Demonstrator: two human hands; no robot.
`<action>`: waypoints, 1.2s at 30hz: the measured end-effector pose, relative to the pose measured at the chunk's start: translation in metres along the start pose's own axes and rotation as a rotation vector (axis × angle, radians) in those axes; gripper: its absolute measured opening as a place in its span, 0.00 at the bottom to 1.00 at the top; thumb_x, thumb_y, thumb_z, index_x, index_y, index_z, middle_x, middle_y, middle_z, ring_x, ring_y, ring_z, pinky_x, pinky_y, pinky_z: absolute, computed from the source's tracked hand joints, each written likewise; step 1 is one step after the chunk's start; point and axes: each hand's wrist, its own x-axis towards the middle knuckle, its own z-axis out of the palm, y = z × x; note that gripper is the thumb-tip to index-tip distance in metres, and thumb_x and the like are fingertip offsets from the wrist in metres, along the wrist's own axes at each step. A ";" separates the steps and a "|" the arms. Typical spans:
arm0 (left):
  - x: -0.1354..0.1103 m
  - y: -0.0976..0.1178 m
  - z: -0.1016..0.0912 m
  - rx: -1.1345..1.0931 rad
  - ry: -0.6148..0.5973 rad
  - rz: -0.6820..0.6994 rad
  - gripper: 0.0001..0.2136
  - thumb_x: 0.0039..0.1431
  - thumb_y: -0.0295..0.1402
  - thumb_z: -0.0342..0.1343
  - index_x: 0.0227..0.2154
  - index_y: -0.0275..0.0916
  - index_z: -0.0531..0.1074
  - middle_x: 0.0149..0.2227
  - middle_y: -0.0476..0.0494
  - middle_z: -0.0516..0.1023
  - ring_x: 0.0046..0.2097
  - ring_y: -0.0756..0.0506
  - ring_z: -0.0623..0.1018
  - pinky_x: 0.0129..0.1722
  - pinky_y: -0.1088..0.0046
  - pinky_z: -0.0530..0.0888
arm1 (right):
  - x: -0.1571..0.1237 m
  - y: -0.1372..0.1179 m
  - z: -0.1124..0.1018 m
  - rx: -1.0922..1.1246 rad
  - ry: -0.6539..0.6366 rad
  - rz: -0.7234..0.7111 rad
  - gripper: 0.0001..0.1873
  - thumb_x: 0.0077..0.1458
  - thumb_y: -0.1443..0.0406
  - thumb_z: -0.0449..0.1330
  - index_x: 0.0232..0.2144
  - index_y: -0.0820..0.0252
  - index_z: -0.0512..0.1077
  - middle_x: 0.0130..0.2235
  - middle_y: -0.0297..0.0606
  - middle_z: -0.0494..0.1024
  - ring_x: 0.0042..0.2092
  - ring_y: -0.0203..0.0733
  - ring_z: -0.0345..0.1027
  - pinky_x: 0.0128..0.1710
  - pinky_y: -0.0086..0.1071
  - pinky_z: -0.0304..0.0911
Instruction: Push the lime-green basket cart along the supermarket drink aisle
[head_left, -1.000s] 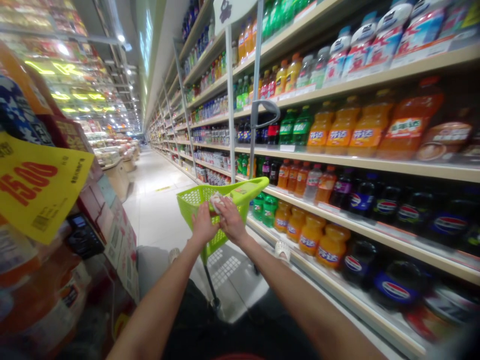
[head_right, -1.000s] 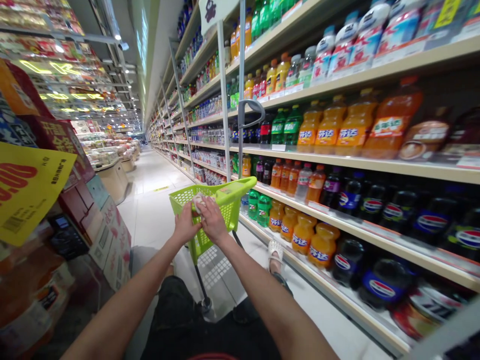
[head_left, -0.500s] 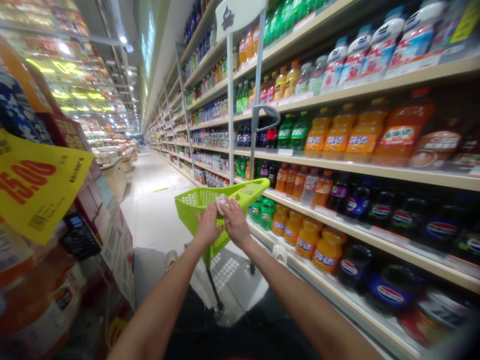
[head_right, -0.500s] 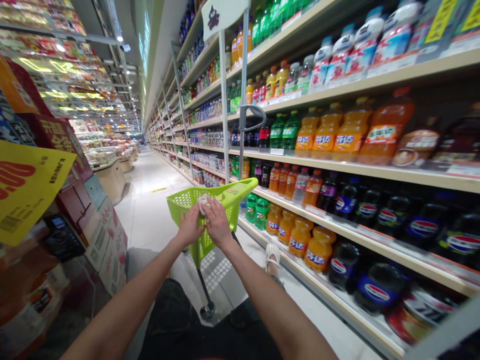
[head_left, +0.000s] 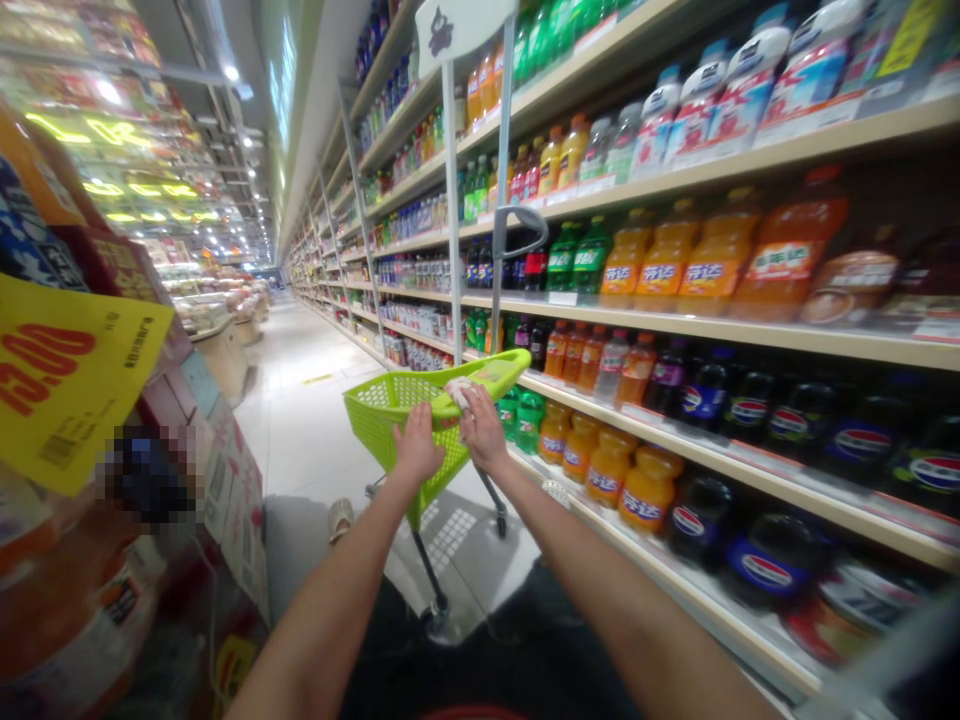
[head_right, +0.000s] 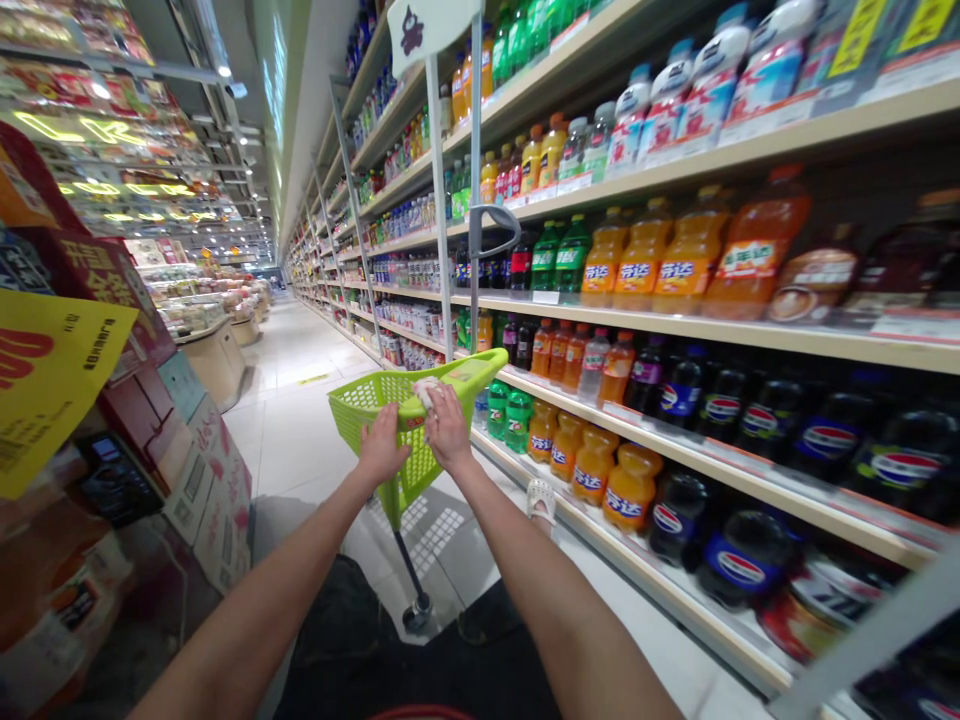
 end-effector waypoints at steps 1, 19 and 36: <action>0.000 0.002 0.000 0.004 -0.002 -0.004 0.37 0.47 0.30 0.51 0.60 0.37 0.43 0.64 0.38 0.46 0.63 0.43 0.48 0.58 0.50 0.49 | 0.002 0.003 -0.001 0.011 -0.004 0.007 0.22 0.56 0.67 0.43 0.52 0.63 0.62 0.56 0.46 0.62 0.60 0.45 0.49 0.57 0.47 0.52; -0.001 0.002 0.022 0.008 0.034 -0.080 0.38 0.47 0.32 0.51 0.60 0.35 0.42 0.64 0.37 0.43 0.64 0.40 0.45 0.58 0.48 0.49 | -0.007 -0.011 -0.017 -0.093 -0.074 -0.160 0.23 0.53 0.72 0.47 0.52 0.61 0.63 0.58 0.44 0.60 0.62 0.46 0.45 0.58 0.48 0.50; 0.003 0.004 0.017 0.002 -0.076 0.040 0.37 0.47 0.31 0.52 0.60 0.38 0.43 0.64 0.38 0.43 0.64 0.42 0.46 0.59 0.50 0.47 | -0.007 -0.015 -0.029 -0.334 -0.135 -0.143 0.25 0.50 0.74 0.50 0.52 0.57 0.64 0.58 0.42 0.60 0.62 0.49 0.44 0.56 0.52 0.47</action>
